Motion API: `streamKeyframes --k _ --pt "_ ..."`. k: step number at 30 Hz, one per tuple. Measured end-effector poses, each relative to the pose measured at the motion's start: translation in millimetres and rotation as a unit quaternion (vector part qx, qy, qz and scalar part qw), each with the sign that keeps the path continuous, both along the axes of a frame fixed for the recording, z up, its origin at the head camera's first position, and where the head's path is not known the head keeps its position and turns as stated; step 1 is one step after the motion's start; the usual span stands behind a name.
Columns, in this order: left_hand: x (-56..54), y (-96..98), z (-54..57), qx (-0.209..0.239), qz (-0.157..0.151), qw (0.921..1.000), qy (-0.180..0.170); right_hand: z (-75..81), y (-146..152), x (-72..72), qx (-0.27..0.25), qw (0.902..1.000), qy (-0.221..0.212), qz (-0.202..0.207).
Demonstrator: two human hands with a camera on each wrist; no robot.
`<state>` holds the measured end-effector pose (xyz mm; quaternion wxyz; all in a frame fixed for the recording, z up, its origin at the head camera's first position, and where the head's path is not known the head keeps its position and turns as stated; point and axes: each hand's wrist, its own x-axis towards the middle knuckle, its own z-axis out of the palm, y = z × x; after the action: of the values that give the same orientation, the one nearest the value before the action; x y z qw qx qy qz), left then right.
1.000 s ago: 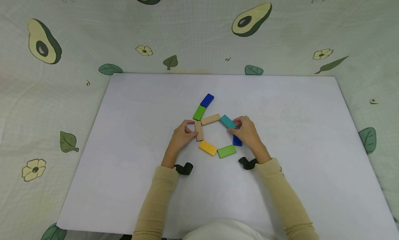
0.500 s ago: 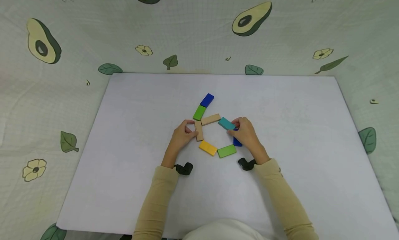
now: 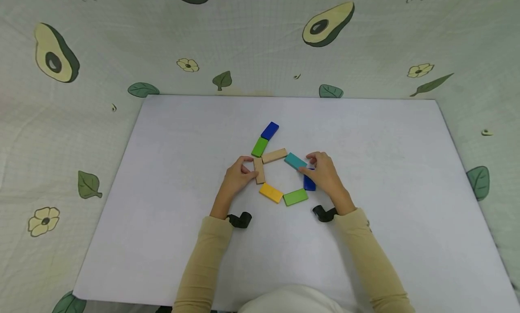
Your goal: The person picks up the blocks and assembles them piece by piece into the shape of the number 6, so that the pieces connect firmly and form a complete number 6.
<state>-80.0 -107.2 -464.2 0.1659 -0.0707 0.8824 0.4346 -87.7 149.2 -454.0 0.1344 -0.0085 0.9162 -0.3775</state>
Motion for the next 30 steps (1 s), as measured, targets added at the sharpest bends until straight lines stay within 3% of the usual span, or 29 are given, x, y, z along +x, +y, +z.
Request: streamKeyframes --k 14,30 --pt "-0.3 -0.7 -0.1 0.004 0.002 1.0 -0.004 5.7 25 18.3 0.014 0.9983 -0.049 0.028" --pt "-0.2 1.2 3.3 -0.001 -0.002 1.0 -0.009 3.8 18 28.5 -0.072 0.9902 -0.118 0.015"
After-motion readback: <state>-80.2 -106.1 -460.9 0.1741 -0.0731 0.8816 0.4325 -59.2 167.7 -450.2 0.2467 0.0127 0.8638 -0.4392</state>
